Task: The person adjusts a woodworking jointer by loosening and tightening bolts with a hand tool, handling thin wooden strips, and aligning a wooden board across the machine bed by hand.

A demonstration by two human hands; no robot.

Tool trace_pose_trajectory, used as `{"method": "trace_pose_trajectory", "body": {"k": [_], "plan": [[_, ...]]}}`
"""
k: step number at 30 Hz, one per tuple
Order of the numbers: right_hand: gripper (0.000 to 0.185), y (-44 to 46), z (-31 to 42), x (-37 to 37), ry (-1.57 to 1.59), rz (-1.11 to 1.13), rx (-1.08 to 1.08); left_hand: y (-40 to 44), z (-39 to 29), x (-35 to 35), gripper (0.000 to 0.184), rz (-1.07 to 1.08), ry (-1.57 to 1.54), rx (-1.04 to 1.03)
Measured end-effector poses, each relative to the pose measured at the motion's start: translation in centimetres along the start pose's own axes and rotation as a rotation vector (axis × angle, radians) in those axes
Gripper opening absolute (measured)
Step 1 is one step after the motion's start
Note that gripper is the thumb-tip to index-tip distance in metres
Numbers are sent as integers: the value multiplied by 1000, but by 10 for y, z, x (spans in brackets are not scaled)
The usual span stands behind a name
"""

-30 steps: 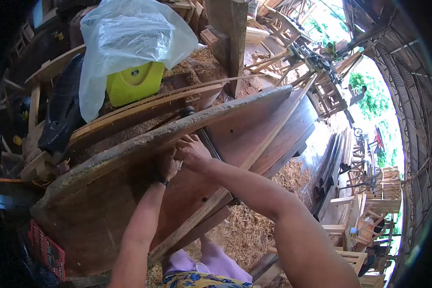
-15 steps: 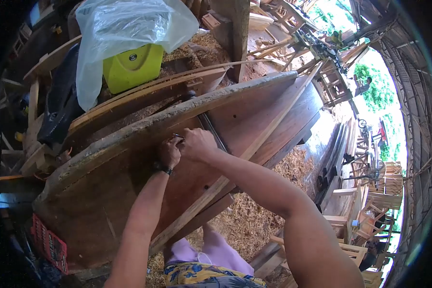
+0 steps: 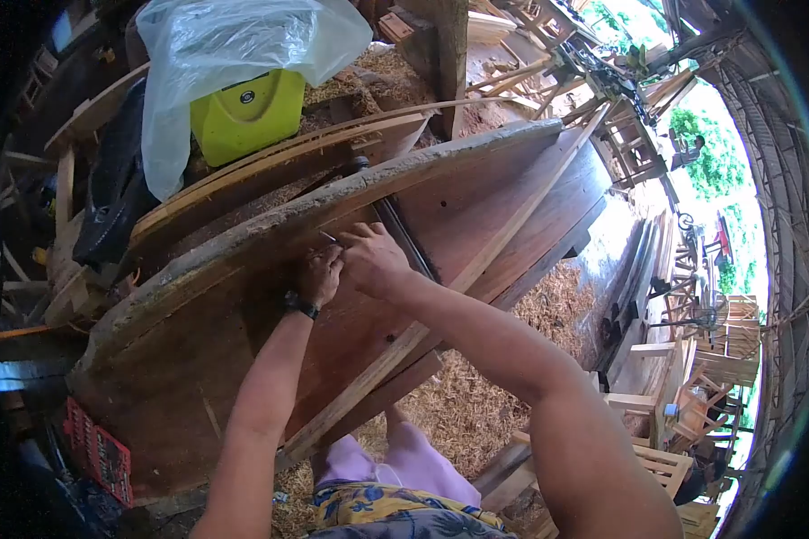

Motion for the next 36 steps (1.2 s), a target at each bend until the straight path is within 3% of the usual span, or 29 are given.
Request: {"method": "trace_pose_trajectory", "body": {"k": [2,5,8,12,15,17,18,20,24,26,30,32,35,36], "plan": [[27,2,6,9,87,-121,-181,6,-6,0,20,-10,-29,39],[35,16,26,31,149,-17,-742,-1,-3,-9,17,-76,-9,52],[36,25,25,21,162,171,-915,-4,-5,-15,16,-95,147,40],[38,28,26,4,204,41,-783,4,-26,2,21,-109,278,23],[36,24,18,-11,188,4,-609,0,-2,-6,23,-40,15,-3],[33,24,14,-6,184,80,-550,2,-7,-5,21,-114,19,-7],[33,21,12,-10,180,17,-459,3,-13,1,21,-152,21,-6],[32,10,7,-21,172,-109,-280,5,-14,13,20,-12,25,-15],[38,7,-1,-15,149,-104,-61,4,-4,12,23,163,-69,102],[42,5,-4,-13,180,-232,79,2,-4,12,22,90,-111,79],[46,5,-3,-15,88,-346,-101,3,-11,13,21,18,-66,59],[45,11,12,1,177,-412,-391,3,-8,5,21,0,-21,52],[46,18,12,7,214,139,-676,1,-3,-4,19,-92,-54,9],[43,19,15,8,208,133,-668,3,-6,-2,18,-134,-79,-13]]}}
Point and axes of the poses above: each hand's wrist, its own y-axis towards the middle knuckle, its own x-axis out of the back of the hand, z = x × y, the point moved 1 cm from there along y, towards the middle knuckle, and after that the axes turned 8 degrees about -z, right-handed, at the moved point
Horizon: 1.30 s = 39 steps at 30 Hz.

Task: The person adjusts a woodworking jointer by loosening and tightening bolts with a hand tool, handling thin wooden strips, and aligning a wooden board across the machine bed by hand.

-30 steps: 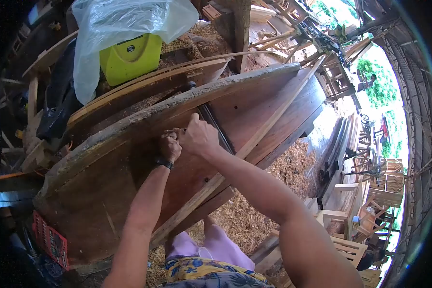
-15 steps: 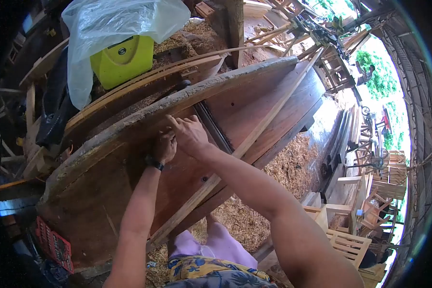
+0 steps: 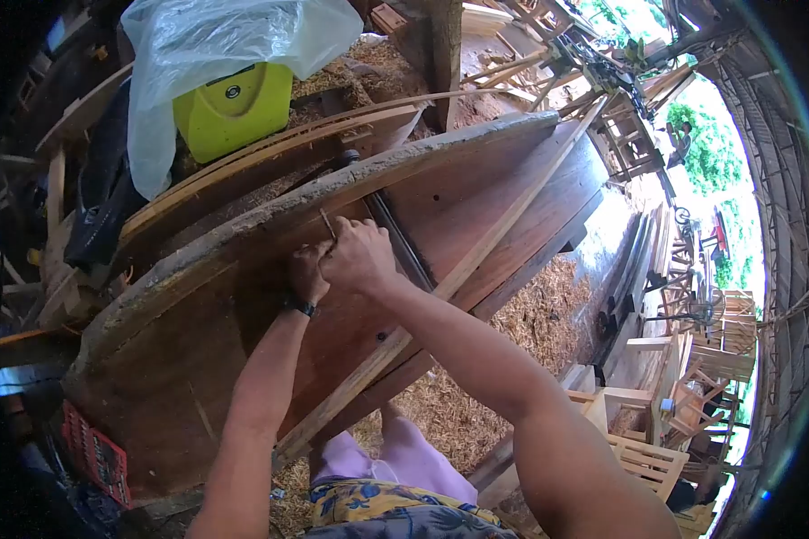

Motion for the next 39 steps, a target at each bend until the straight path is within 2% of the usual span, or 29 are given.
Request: {"method": "trace_pose_trajectory", "body": {"k": [2,5,6,8,11,12,14,15,16,18,20,21,24,26,27,30,32,35,38,39], "plan": [[37,-3,4,0,-9,-16,18,2,-6,3,17,14,33,59],[28,3,-16,-22,-58,-148,283,4,-9,1,17,44,160,107],[26,4,-18,-21,-41,-131,367,3,-8,0,18,56,215,116],[25,9,-25,-14,-9,-98,537,3,-6,1,20,-10,112,97],[31,16,-33,-20,-34,-338,769,11,-19,20,20,136,-19,178],[30,14,-31,-16,-4,-366,718,14,-24,27,20,228,-57,222],[30,7,-20,-2,56,-416,615,10,-17,19,18,49,-113,83],[31,8,-18,-1,56,-374,422,8,-15,15,17,-44,-141,17],[31,8,-16,-3,56,-329,228,5,-10,12,17,-28,-85,37],[33,10,-19,-6,59,-199,24,0,-5,8,15,8,25,74],[34,17,-25,-11,72,-31,6,1,-4,5,14,-78,-23,25],[35,14,-22,-6,44,-56,92,2,-5,4,14,-119,-47,0],[37,4,-11,11,23,-131,305,2,-6,3,15,-50,-12,54],[38,5,-10,12,85,-187,393,0,-5,3,16,6,-72,198],[39,6,-13,8,104,-206,369,3,-8,5,17,31,-101,270],[42,14,-27,-9,161,-218,305,8,-23,11,19,-153,-239,122],[43,19,-36,-15,198,-164,279,9,-16,14,20,-87,-195,45],[33,18,-29,1,296,-259,355,7,-9,15,21,28,-92,29],[31,15,-23,10,239,-407,151,3,-5,9,19,56,-58,115],[32,16,-20,12,226,-305,63,2,-6,10,18,51,-61,154]]}}
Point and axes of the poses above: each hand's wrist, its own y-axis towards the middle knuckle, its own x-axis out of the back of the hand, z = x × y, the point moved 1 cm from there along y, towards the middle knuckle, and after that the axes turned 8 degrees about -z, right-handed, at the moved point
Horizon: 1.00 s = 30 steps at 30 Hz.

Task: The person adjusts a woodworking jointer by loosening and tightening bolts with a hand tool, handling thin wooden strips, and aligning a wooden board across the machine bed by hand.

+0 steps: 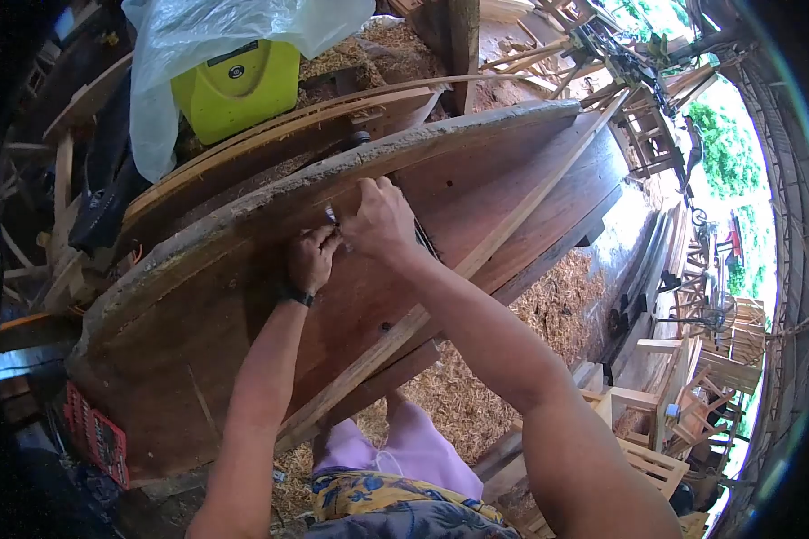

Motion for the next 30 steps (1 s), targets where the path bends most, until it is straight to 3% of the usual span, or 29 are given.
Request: {"method": "trace_pose_trajectory", "body": {"k": [2,5,7,9,11,14,17,21,23,26,30], "plan": [[35,4,2,1,-53,183,-189,-2,-2,1,19,-26,9,-43],[42,6,-11,-15,78,341,65,-1,-1,-4,22,-66,19,-48],[46,13,-13,-19,78,351,327,2,-11,3,24,-67,6,-23],[48,12,-13,-23,52,261,412,3,-25,10,26,-49,-38,9],[48,4,-7,-25,-2,75,318,-4,6,-5,25,-33,70,-78],[50,3,13,-15,-174,171,-221,-2,3,-5,25,-28,134,-21],[44,-1,9,-21,-266,284,-179,-6,10,-17,26,-37,229,34],[30,-5,-16,-36,-244,304,277,-4,7,-21,30,3,256,160],[24,-4,-29,-43,-252,240,446,-4,3,-19,28,-125,215,-23],[23,15,-2,-10,-488,353,518,-6,-6,-8,25,-144,60,-113],[22,25,0,38,-178,210,393,-7,2,-10,19,-74,42,-47]]}}
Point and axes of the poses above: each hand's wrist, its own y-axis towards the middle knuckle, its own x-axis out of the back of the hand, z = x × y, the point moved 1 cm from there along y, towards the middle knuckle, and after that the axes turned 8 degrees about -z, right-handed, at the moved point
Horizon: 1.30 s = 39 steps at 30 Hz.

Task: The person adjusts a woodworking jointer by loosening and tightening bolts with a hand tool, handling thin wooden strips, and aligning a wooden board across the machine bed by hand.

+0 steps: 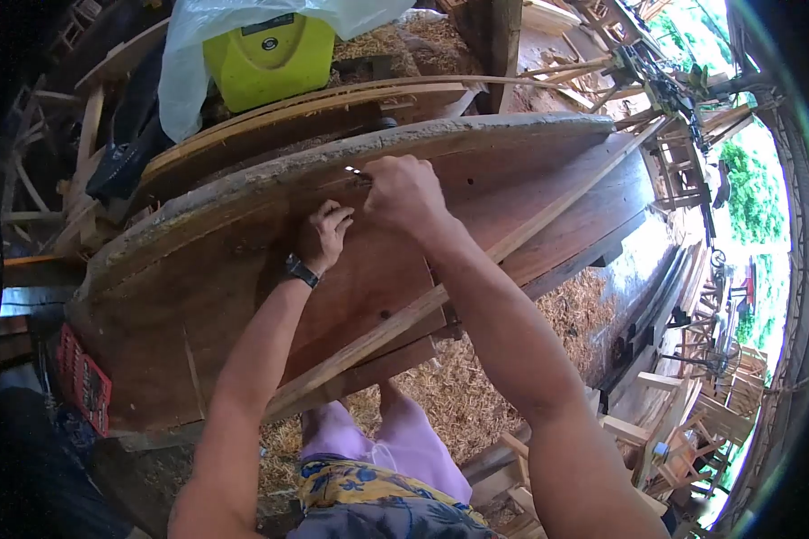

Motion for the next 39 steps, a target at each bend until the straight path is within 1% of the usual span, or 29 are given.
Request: {"method": "trace_pose_trajectory", "body": {"k": [2,3,6,9,12,15,18,19,21,22,23,25,26,27,28,29,30,32,33,35,36,38,39], "plan": [[23,-19,-4,19,156,-68,-79,9,-1,1,17,74,81,7],[25,-29,-8,26,104,-24,-63,13,-3,3,17,110,125,10],[26,-73,-25,39,250,-6,-161,17,-9,2,14,122,229,16],[25,-118,-41,58,278,44,-330,20,-17,6,15,132,215,7],[24,-162,-81,65,310,-22,-539,33,-23,16,15,346,329,-117],[22,-196,-139,52,760,-82,-838,40,-43,15,11,367,495,-155],[24,-217,-185,45,1096,-163,-1086,45,-43,-3,9,398,694,-13],[29,-219,-194,46,1150,-164,-1082,46,-54,-3,10,428,693,-9],[27,-219,-204,44,1060,-226,-1037,51,-71,5,12,481,692,0],[27,-218,-209,45,1016,-258,-1011,48,-62,2,13,463,681,-23],[26,-220,-218,42,1037,-295,-997,43,-48,0,14,443,670,-47],[26,-215,-225,46,1039,-433,-1014,41,-45,-2,17,364,688,-85],[25,-214,-228,47,1040,-499,-1023,39,-43,-4,18,368,732,-46],[27,-223,-250,38,1017,-508,-975,39,-49,-3,20,371,776,-6],[29,-227,-263,31,939,-539,-979,38,-51,-4,21,374,820,38],[31,-231,-275,24,859,-566,-980,36,-44,-4,27,358,828,-16],[32,-235,-283,18,779,-589,-980,37,-50,-3,28,393,869,3],[36,-239,-297,9,419,-491,-900,45,-68,3,30,456,955,42],[38,-240,-304,3,245,-440,-849,45,-73,4,31,396,897,3],[43,-239,-319,-10,60,-418,-744,44,-81,8,32,278,784,-75],[46,-239,-325,-16,-30,-407,-692,42,-74,8,32,316,761,-105],[48,-239,-336,-27,-122,-392,-654,40,-52,8,33,391,714,-158],[49,-236,-336,-32,-166,-386,-633,43,-53,9,33,448,776,-97]]}}
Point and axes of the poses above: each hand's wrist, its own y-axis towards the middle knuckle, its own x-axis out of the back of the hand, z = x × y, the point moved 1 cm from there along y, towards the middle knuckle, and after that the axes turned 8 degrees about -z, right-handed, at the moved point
